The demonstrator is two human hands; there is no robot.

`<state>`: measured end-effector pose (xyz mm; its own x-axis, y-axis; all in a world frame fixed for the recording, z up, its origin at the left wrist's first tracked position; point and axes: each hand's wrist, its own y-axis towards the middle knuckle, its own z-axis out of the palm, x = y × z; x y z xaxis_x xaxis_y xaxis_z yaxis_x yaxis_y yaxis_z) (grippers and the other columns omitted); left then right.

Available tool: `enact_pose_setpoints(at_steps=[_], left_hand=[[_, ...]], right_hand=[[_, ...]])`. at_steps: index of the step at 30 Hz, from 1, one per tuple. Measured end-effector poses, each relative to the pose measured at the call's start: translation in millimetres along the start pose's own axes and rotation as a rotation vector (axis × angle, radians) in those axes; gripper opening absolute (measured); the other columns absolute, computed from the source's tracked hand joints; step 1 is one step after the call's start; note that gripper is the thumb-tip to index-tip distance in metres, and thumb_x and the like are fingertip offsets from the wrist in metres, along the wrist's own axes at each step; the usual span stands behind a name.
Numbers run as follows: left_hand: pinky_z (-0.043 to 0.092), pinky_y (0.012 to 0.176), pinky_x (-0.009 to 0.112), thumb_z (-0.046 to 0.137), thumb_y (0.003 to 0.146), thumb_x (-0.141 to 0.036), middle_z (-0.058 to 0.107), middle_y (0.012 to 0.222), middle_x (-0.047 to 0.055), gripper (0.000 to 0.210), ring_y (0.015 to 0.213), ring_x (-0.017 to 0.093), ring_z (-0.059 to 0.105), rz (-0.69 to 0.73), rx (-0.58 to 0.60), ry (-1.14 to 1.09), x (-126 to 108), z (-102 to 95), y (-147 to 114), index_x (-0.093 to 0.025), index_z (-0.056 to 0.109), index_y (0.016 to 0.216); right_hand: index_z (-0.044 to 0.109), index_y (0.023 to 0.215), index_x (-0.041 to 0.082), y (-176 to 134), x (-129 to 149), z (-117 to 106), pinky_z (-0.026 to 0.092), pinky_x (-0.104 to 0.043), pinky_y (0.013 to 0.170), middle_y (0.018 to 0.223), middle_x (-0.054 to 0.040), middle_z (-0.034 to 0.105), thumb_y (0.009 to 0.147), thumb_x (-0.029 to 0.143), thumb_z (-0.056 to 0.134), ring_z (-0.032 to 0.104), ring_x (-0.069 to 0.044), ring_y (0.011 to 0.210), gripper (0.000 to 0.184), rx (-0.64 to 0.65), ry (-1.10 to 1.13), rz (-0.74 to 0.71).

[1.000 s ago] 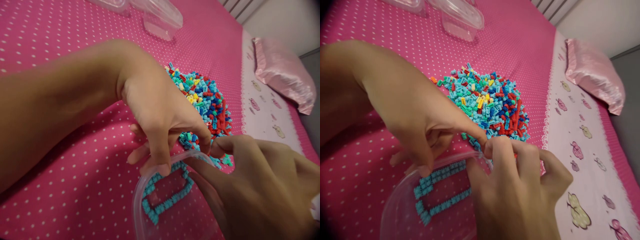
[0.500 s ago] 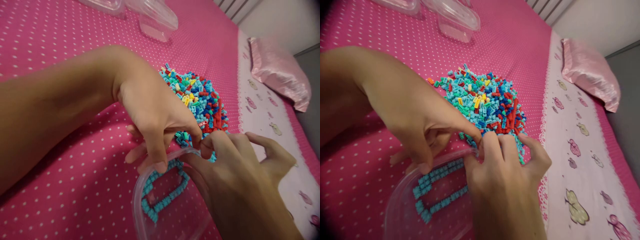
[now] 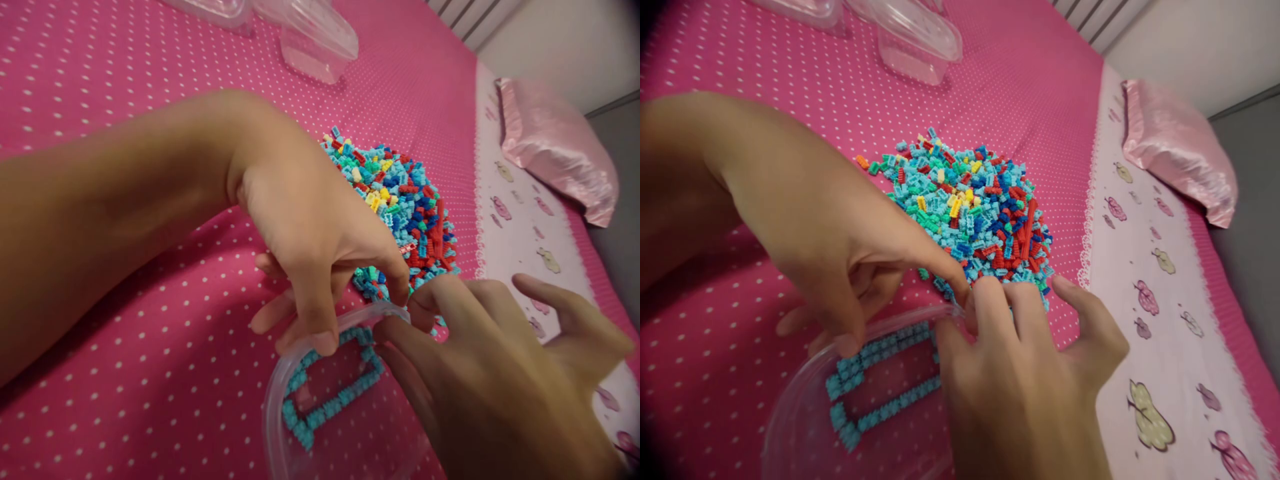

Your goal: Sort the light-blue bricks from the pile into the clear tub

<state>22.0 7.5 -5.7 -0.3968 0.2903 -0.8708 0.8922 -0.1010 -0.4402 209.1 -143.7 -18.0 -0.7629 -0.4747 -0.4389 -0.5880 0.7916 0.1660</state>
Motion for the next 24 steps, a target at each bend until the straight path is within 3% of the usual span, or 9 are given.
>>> enact_pose_setpoints(at_steps=[6, 10, 15, 19, 24], left_hand=[[0.042, 0.042, 0.010, 0.075, 0.087, -0.006, 0.073, 0.062, -0.006, 0.076, 0.055, 0.015, 0.074, 0.005, 0.019, 0.007, 0.5, -1.4, -1.0, -0.021, 0.045, 0.155], [0.040, 0.040, 0.011, 0.074, 0.088, -0.005, 0.073, 0.064, -0.005, 0.070, 0.056, 0.016, 0.075, -0.001, 0.026, 0.003, 1.4, -1.4, -1.5, -0.021, 0.051, 0.152], [0.044, 0.042, 0.012, 0.072, 0.087, -0.001, 0.076, 0.068, -0.003, 0.064, 0.060, 0.018, 0.076, 0.036, 0.051, 0.025, 1.7, -2.9, -1.5, -0.021, 0.054, 0.145], [0.041, 0.044, 0.010, 0.073, 0.088, -0.006, 0.077, 0.071, -0.003, 0.057, 0.061, 0.014, 0.075, -0.023, 0.049, 0.023, 0.4, -2.6, -1.4, -0.017, 0.059, 0.141], [0.040, 0.045, 0.014, 0.075, 0.086, -0.006, 0.080, 0.077, 0.000, 0.066, 0.065, 0.017, 0.075, -0.045, 0.004, 0.048, -1.2, -0.3, -1.0, -0.020, 0.056, 0.148]], right_hand=[[0.069, 0.080, 0.031, 1.0, 2.5, -2.5, 0.027, -0.049, 0.093, 0.083, -0.0026, 0.062, 0.083, 0.017, 0.061, 0.053, -0.023, 0.078, 0.016, 0.051, 0.033, 0.011], [0.068, 0.079, 0.031, 0.9, 5.9, -1.0, 0.027, -0.051, 0.096, 0.085, -0.0033, 0.062, 0.084, 0.023, 0.066, 0.054, -0.025, 0.082, 0.009, 0.067, 0.064, 0.014], [0.068, 0.082, 0.031, 0.7, 5.3, 2.7, 0.027, -0.054, 0.097, 0.086, -0.0028, 0.062, 0.088, 0.022, 0.064, 0.057, -0.026, 0.082, 0.011, 0.093, 0.079, 0.024], [0.068, 0.082, 0.030, -1.1, 1.5, 2.4, 0.026, -0.053, 0.097, 0.088, -0.0023, 0.066, 0.091, 0.014, 0.057, 0.060, -0.024, 0.081, 0.021, 0.092, 0.062, 0.003], [0.067, 0.080, 0.028, -0.4, 1.5, 1.0, 0.024, -0.051, 0.097, 0.085, -0.0004, 0.066, 0.094, 0.011, 0.051, 0.058, -0.021, 0.075, 0.027, 0.084, 0.036, 0.001]])
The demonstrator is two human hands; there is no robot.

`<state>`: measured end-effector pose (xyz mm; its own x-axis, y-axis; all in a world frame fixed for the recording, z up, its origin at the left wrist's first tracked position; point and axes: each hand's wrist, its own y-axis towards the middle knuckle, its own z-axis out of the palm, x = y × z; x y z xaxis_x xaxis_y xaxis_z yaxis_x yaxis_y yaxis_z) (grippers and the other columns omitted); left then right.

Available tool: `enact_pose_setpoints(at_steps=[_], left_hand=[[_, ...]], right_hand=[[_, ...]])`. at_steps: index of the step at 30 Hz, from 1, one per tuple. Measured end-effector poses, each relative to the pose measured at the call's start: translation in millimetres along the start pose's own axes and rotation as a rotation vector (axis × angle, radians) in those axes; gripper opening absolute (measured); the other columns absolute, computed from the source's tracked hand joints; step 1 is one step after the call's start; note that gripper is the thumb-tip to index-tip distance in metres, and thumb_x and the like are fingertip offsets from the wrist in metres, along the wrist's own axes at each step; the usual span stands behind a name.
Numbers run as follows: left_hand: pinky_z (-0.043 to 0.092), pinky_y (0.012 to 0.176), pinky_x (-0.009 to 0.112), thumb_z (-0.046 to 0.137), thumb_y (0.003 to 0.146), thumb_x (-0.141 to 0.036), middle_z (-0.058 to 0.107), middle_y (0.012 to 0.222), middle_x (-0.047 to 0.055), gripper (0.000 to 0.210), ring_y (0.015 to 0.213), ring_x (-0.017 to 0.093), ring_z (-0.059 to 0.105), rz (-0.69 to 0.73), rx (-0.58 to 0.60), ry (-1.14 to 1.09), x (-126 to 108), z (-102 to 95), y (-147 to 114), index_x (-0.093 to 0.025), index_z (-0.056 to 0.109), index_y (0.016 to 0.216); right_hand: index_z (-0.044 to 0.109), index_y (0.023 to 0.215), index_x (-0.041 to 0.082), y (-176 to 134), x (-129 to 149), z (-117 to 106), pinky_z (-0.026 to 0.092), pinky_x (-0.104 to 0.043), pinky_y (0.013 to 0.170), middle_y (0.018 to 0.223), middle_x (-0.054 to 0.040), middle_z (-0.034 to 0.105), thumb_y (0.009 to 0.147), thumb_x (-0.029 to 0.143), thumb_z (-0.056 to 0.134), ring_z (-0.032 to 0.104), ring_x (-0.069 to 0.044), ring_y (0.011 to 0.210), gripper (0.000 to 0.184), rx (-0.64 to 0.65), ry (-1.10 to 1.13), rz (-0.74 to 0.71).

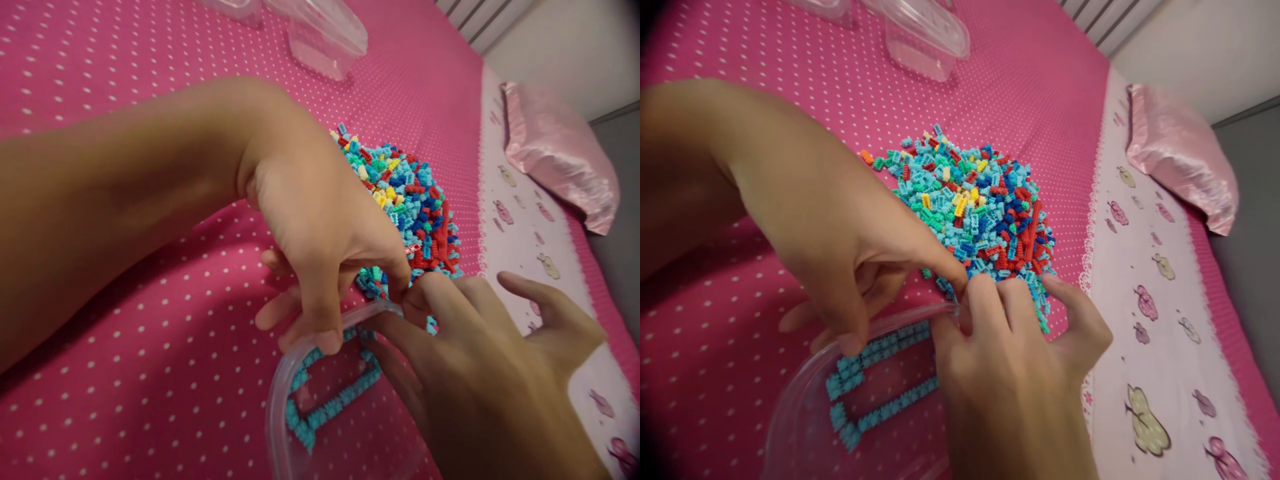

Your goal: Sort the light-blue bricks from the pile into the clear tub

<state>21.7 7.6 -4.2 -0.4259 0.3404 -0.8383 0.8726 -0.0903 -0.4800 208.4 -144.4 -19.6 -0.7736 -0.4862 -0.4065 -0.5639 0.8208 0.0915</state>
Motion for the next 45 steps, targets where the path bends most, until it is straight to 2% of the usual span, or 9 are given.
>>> enact_pose_setpoints(at_steps=[6, 10, 14, 22, 27, 32, 37, 41, 45], left_hand=[[0.037, 0.046, 0.010, 0.071, 0.086, -0.004, 0.078, 0.075, -0.003, 0.063, 0.064, 0.014, 0.075, 0.002, -0.028, -0.025, 0, 1.9, 0, -0.023, 0.060, 0.145], [0.040, 0.043, 0.011, 0.073, 0.086, -0.005, 0.077, 0.072, -0.002, 0.074, 0.061, 0.017, 0.075, 0.012, -0.016, -0.065, 2, 1.9, 0, -0.021, 0.049, 0.155], [0.040, 0.042, 0.011, 0.073, 0.087, -0.006, 0.074, 0.070, -0.002, 0.069, 0.057, 0.015, 0.073, 0.022, 0.012, -0.084, 3, 0.7, -1, -0.019, 0.052, 0.151], [0.042, 0.047, 0.012, 0.075, 0.085, -0.008, 0.079, 0.082, 0.001, 0.063, 0.064, 0.016, 0.074, 0.012, -0.058, 0.020, 1, 1.4, -2, -0.020, 0.059, 0.145], [0.044, 0.045, 0.012, 0.070, 0.088, -0.005, 0.077, 0.074, -0.002, 0.076, 0.064, 0.017, 0.075, 0.032, -0.026, 0.014, 2, -2.4, -4, -0.022, 0.043, 0.157], [0.050, 0.054, 0.014, 0.069, 0.092, -0.017, 0.078, 0.086, 0.002, 0.081, 0.072, 0.016, 0.077, 0.021, 0.009, -0.088, 2, -8.0, -10, -0.023, 0.030, 0.162], [0.052, 0.056, 0.019, 0.070, 0.092, -0.021, 0.080, 0.087, 0.004, 0.093, 0.073, 0.019, 0.078, -0.036, 0.091, -0.112, -1, -10.8, -11, -0.023, 0.014, 0.167], [0.043, 0.049, 0.016, 0.071, 0.090, -0.019, 0.080, 0.085, 0.003, 0.093, 0.072, 0.019, 0.078, -0.043, 0.135, -0.100, -3, -9.2, -10, -0.025, 0.017, 0.166], [0.042, 0.047, 0.015, 0.071, 0.089, -0.013, 0.076, 0.071, -0.002, 0.087, 0.063, 0.016, 0.074, 0.017, 0.132, -0.150, -2, -6.1, -8, -0.021, 0.026, 0.162]], right_hand=[[0.069, 0.079, 0.029, 3, 2, -3, 0.025, -0.051, 0.094, 0.071, 0.0020, 0.054, 0.088, 0.006, 0.048, 0.052, -0.019, 0.067, 0.033, -0.016, -0.034, 0.002], [0.073, 0.084, 0.031, -5, -6, -12, 0.029, -0.052, 0.094, 0.075, 0.0019, 0.064, 0.094, 0.017, 0.053, 0.056, -0.019, 0.067, 0.026, 0.008, 0.040, 0.064], [0.074, 0.092, 0.033, -13, -20, -13, 0.038, -0.043, 0.081, 0.082, 0.0008, 0.070, 0.095, 0.032, 0.064, 0.061, -0.023, 0.075, 0.010, -0.022, 0.148, 0.032], [0.071, 0.097, 0.031, -11, -22, -6, 0.039, -0.037, 0.065, 0.086, -0.0017, 0.068, 0.095, 0.026, 0.057, 0.058, -0.023, 0.073, 0.015, 0.015, 0.174, -0.027], [0.069, 0.100, 0.029, -24, -33, -19, 0.045, -0.032, 0.063, 0.090, 0.0001, 0.073, 0.097, 0.025, 0.058, 0.065, -0.017, 0.069, 0.012, -0.030, 0.345, 0.123], [0.069, 0.092, 0.030, -22, -36, -28, 0.040, -0.028, 0.052, 0.074, 0.0062, 0.070, 0.092, 0.020, 0.059, 0.064, -0.013, 0.058, 0.015, -0.082, 0.345, 0.206], [0.068, 0.084, 0.026, -11, -3, -28, 0.037, -0.033, 0.057, 0.065, 0.0053, 0.063, 0.081, 0.010, 0.063, 0.058, -0.018, 0.057, 0.017, -0.131, 0.323, 0.212], [0.063, 0.079, 0.026, -8, 14, -24, 0.034, -0.037, 0.070, 0.064, 0.0056, 0.061, 0.080, 0.008, 0.067, 0.056, -0.019, 0.061, 0.018, -0.145, 0.308, 0.224], [0.068, 0.085, 0.025, -6, 18, -19, 0.032, -0.040, 0.077, 0.082, -0.0002, 0.067, 0.084, 0.010, 0.064, 0.059, -0.024, 0.075, 0.016, -0.097, 0.174, 0.230]])
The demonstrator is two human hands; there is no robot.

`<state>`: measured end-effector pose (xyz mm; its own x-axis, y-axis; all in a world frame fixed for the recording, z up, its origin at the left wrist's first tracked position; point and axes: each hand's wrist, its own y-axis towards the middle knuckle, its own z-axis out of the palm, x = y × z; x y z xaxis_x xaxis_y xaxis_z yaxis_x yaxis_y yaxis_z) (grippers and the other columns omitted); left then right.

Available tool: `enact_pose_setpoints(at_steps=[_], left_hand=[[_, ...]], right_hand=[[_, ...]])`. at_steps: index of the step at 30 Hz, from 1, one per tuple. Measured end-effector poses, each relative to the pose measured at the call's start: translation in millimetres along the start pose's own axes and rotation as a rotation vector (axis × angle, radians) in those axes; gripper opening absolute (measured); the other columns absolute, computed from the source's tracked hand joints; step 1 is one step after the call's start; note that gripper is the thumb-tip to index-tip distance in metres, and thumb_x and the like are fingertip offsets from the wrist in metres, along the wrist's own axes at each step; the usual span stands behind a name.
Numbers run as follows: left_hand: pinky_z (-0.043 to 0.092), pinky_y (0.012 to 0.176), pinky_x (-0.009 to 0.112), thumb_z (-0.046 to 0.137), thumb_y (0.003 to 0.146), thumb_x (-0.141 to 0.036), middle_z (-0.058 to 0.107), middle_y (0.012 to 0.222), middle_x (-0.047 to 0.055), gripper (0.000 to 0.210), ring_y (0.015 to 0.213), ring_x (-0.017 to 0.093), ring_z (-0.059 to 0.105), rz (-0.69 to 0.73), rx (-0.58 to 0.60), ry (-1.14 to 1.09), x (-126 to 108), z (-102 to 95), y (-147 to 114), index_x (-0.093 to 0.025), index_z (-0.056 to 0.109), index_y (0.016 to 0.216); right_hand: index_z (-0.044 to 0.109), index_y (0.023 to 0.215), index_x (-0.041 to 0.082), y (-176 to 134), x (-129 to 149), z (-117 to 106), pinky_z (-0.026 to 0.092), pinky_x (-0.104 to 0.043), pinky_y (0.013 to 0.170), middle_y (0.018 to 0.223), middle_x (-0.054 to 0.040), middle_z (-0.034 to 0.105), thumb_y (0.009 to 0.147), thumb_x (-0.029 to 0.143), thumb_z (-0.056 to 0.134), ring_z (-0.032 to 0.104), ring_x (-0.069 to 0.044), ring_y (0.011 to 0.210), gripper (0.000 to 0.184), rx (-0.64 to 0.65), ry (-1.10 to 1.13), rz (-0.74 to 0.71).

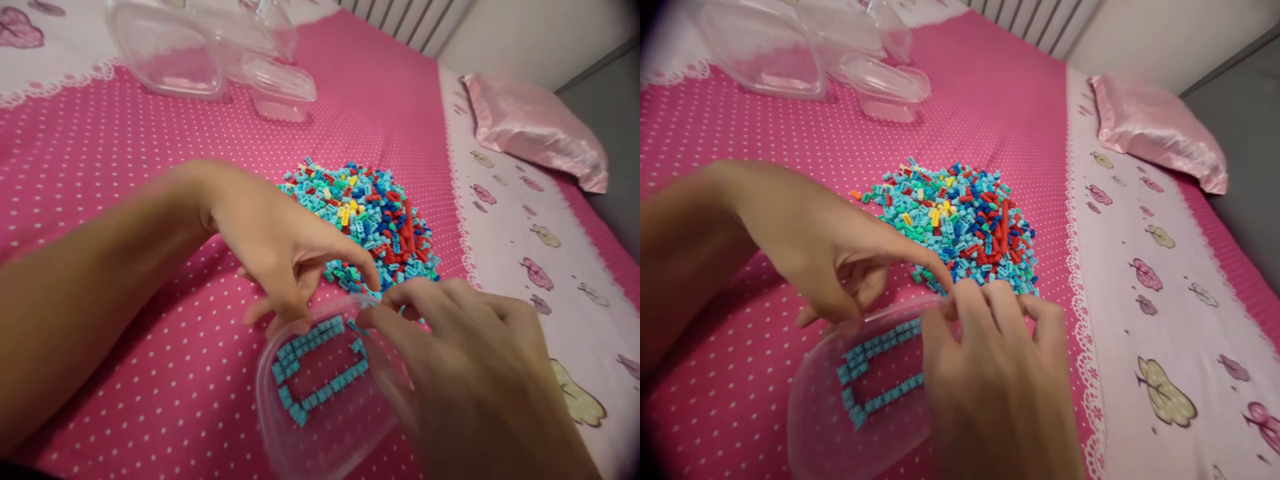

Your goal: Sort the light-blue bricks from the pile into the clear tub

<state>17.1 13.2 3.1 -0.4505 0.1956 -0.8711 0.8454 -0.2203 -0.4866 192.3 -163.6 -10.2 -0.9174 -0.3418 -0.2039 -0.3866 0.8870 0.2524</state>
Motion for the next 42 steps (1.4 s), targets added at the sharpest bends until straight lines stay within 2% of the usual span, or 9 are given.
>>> enact_pose_setpoints(at_steps=[3, 10, 15, 20, 27, 30, 34, 39, 42], left_hand=[[0.040, 0.045, 0.015, 0.067, 0.085, -0.007, 0.072, 0.064, -0.005, 0.087, 0.059, 0.016, 0.071, 0.035, -0.030, 0.022, 2, 1.5, 1, -0.018, 0.027, 0.162], [0.036, 0.043, 0.013, 0.065, 0.083, -0.003, 0.076, 0.071, -0.001, 0.083, 0.064, 0.018, 0.075, 0.058, -0.072, 0.051, 6, 4.1, 1, -0.019, 0.037, 0.159], [0.037, 0.043, 0.011, 0.065, 0.091, -0.008, 0.076, 0.070, 0.001, 0.070, 0.061, 0.018, 0.075, 0.075, -0.100, 0.080, 5, 6.8, 1, -0.016, 0.041, 0.156], [0.037, 0.041, 0.011, 0.069, 0.092, -0.010, 0.078, 0.072, 0.001, 0.074, 0.061, 0.018, 0.076, 0.041, -0.149, 0.118, 3, 5.7, -1, -0.020, 0.039, 0.158], [0.036, 0.041, 0.011, 0.067, 0.092, -0.009, 0.077, 0.073, 0.001, 0.076, 0.061, 0.018, 0.075, 0.061, -0.145, 0.101, 4, 7.4, 3, -0.020, 0.037, 0.161], [0.036, 0.041, 0.012, 0.068, 0.089, -0.006, 0.075, 0.070, 0.000, 0.068, 0.060, 0.017, 0.073, 0.082, -0.167, 0.140, 4, 9.4, 4, -0.018, 0.050, 0.153], [0.039, 0.047, 0.012, 0.069, 0.086, -0.008, 0.077, 0.075, -0.002, 0.059, 0.062, 0.015, 0.071, 0.027, -0.187, 0.165, 3, 10.1, 3, -0.018, 0.061, 0.143], [0.036, 0.046, 0.012, 0.069, 0.086, -0.014, 0.072, 0.066, -0.006, 0.055, 0.058, 0.013, 0.070, 0.001, -0.169, 0.152, 3, 8.8, 3, -0.018, 0.061, 0.140], [0.037, 0.046, 0.011, 0.067, 0.087, -0.010, 0.074, 0.070, -0.006, 0.067, 0.063, 0.014, 0.073, 0.051, -0.161, 0.165, 4, 9.0, 4, -0.020, 0.049, 0.150]], right_hand=[[0.073, 0.083, 0.027, 3, 3, 4, 0.029, -0.041, 0.076, 0.088, -0.0041, 0.065, 0.084, 0.014, 0.064, 0.056, -0.027, 0.081, 0.015, 0.023, -0.067, 0.048], [0.077, 0.084, 0.030, 4, 1, 12, 0.015, -0.038, 0.071, 0.086, -0.0072, 0.059, 0.085, 0.023, 0.070, 0.051, -0.028, 0.080, 0.010, 0.050, -0.146, 0.008], [0.077, 0.084, 0.031, 4, -1, 14, 0.017, -0.040, 0.072, 0.085, -0.0061, 0.057, 0.087, 0.018, 0.065, 0.049, -0.026, 0.078, 0.018, 0.038, -0.155, -0.009], [0.077, 0.083, 0.031, 3, 4, 10, 0.020, -0.041, 0.073, 0.081, -0.0057, 0.058, 0.091, 0.009, 0.053, 0.046, -0.024, 0.074, 0.034, 0.050, -0.171, 0.025], [0.072, 0.079, 0.027, 2, 0, 15, 0.022, -0.041, 0.074, 0.078, -0.0036, 0.055, 0.085, 0.007, 0.055, 0.047, -0.023, 0.073, 0.027, 0.052, -0.202, -0.057], [0.071, 0.081, 0.027, 1, -2, 16, 0.021, -0.042, 0.075, 0.078, -0.0030, 0.055, 0.081, 0.007, 0.057, 0.048, -0.024, 0.074, 0.025, 0.065, -0.208, -0.099], [0.070, 0.079, 0.027, 0, 0, 17, 0.020, -0.043, 0.077, 0.079, -0.0030, 0.056, 0.080, 0.007, 0.055, 0.049, -0.024, 0.075, 0.025, 0.079, -0.196, -0.067], [0.068, 0.077, 0.028, 0, 0, 18, 0.020, -0.045, 0.079, 0.078, -0.0023, 0.057, 0.080, 0.007, 0.053, 0.049, -0.025, 0.075, 0.025, 0.096, -0.200, -0.073], [0.068, 0.076, 0.027, 0, 0, 15, 0.021, -0.045, 0.080, 0.077, -0.0027, 0.058, 0.078, 0.005, 0.051, 0.050, -0.025, 0.075, 0.027, 0.088, -0.222, -0.071]])
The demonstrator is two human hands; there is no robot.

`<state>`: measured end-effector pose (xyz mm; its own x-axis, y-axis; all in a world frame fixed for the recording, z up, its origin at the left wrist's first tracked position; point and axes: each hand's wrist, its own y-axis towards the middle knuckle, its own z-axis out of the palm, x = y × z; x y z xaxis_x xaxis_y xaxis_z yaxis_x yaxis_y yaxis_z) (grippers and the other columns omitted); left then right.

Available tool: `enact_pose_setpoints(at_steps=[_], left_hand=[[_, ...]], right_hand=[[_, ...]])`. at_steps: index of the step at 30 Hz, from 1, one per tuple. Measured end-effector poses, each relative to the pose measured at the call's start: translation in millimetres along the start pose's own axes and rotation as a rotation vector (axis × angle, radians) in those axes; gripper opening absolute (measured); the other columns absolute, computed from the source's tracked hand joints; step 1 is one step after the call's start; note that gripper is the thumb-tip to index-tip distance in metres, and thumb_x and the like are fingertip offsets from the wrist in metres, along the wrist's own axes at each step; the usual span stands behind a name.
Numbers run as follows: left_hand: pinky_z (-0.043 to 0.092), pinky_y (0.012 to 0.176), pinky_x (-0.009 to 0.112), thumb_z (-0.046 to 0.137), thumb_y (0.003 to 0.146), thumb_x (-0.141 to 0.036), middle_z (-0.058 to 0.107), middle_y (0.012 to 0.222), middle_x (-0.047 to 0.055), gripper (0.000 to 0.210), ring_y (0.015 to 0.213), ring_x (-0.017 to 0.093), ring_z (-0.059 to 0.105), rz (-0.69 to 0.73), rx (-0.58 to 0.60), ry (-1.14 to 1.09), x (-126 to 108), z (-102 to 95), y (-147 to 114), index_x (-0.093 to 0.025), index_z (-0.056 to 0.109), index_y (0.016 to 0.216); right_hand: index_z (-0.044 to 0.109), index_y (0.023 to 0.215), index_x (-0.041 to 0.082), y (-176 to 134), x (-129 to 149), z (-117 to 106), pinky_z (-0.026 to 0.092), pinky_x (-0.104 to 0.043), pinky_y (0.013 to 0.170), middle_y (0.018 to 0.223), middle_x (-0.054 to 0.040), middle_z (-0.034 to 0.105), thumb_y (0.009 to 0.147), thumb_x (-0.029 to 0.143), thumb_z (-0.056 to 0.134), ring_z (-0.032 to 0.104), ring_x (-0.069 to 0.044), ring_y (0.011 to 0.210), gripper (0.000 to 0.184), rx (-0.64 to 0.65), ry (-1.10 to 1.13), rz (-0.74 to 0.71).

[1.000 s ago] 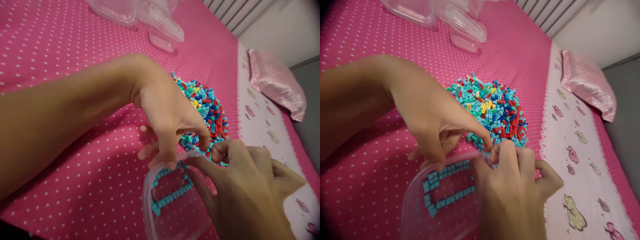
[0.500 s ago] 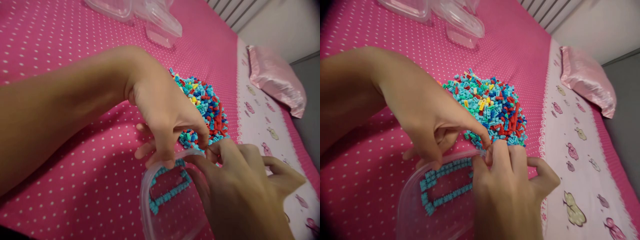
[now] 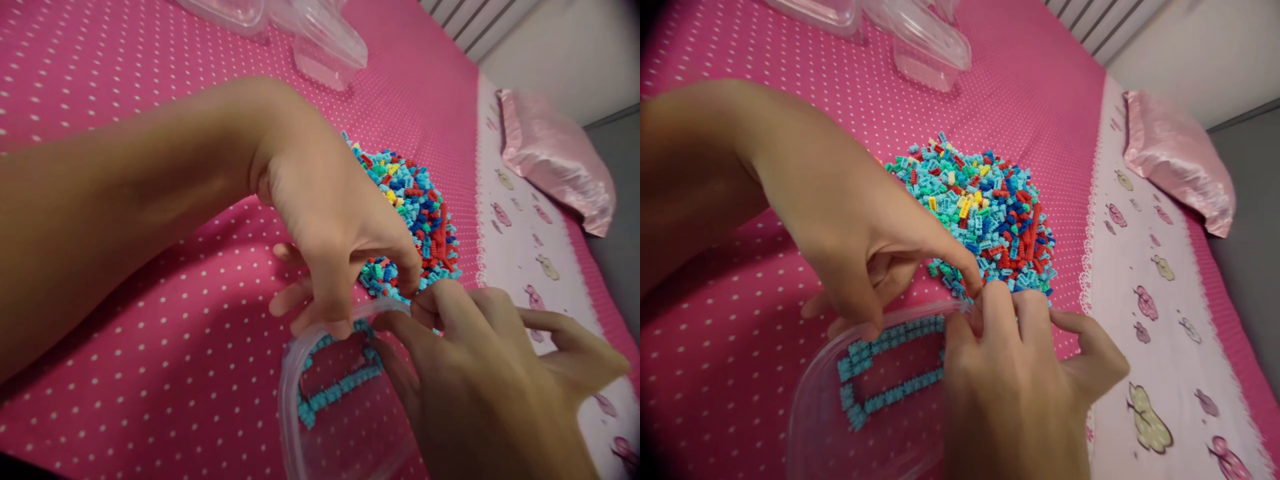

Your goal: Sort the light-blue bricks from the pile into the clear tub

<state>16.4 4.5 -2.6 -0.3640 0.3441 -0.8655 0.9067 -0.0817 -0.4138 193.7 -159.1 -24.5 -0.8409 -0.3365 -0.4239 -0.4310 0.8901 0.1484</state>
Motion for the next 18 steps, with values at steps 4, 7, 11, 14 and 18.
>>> enact_pose_setpoints(at_steps=[4, 7, 11, 14, 18], left_hand=[[0.037, 0.048, 0.009, 0.069, 0.089, -0.014, 0.071, 0.068, -0.007, 0.070, 0.061, 0.012, 0.071, 0.000, 0.020, 0.004, 0, 0.0, -1, -0.022, 0.044, 0.154], [0.036, 0.047, 0.009, 0.070, 0.088, -0.014, 0.071, 0.067, -0.006, 0.062, 0.057, 0.011, 0.069, -0.023, 0.020, 0.018, -1, -0.4, -1, -0.020, 0.053, 0.147], [0.036, 0.050, 0.011, 0.063, 0.087, -0.003, 0.073, 0.069, -0.006, 0.071, 0.060, 0.012, 0.070, -0.044, 0.024, 0.018, -2, -0.4, 0, -0.020, 0.046, 0.154], [0.038, 0.051, 0.012, 0.065, 0.086, -0.003, 0.076, 0.076, -0.004, 0.074, 0.065, 0.014, 0.072, -0.023, 0.026, 0.016, -1, -0.7, 2, -0.023, 0.045, 0.154], [0.037, 0.050, 0.010, 0.069, 0.087, -0.008, 0.076, 0.078, -0.003, 0.066, 0.066, 0.013, 0.073, 0.016, 0.045, 0.003, 0, -0.5, 3, -0.021, 0.052, 0.149]], right_hand=[[0.070, 0.076, 0.025, -5, -7, -7, 0.024, -0.042, 0.076, 0.075, -0.0030, 0.060, 0.077, 0.004, 0.050, 0.049, -0.022, 0.071, 0.029, 0.044, -0.002, 0.006], [0.071, 0.076, 0.026, -10, -17, -7, 0.022, -0.038, 0.070, 0.073, -0.0022, 0.061, 0.082, 0.008, 0.054, 0.046, -0.021, 0.069, 0.025, -0.003, 0.011, -0.077], [0.072, 0.083, 0.029, -7, -21, -2, 0.022, -0.035, 0.066, 0.072, -0.0019, 0.056, 0.085, 0.019, 0.059, 0.040, -0.022, 0.068, 0.017, -0.082, 0.088, -0.141], [0.072, 0.081, 0.028, 0, -12, 0, 0.024, -0.037, 0.071, 0.076, -0.0037, 0.056, 0.085, 0.016, 0.056, 0.043, -0.023, 0.072, 0.020, -0.079, 0.071, -0.076], [0.067, 0.073, 0.028, 5, -3, -1, 0.023, -0.042, 0.078, 0.074, -0.0024, 0.057, 0.081, 0.008, 0.051, 0.045, -0.023, 0.071, 0.027, -0.082, -0.005, -0.051]])
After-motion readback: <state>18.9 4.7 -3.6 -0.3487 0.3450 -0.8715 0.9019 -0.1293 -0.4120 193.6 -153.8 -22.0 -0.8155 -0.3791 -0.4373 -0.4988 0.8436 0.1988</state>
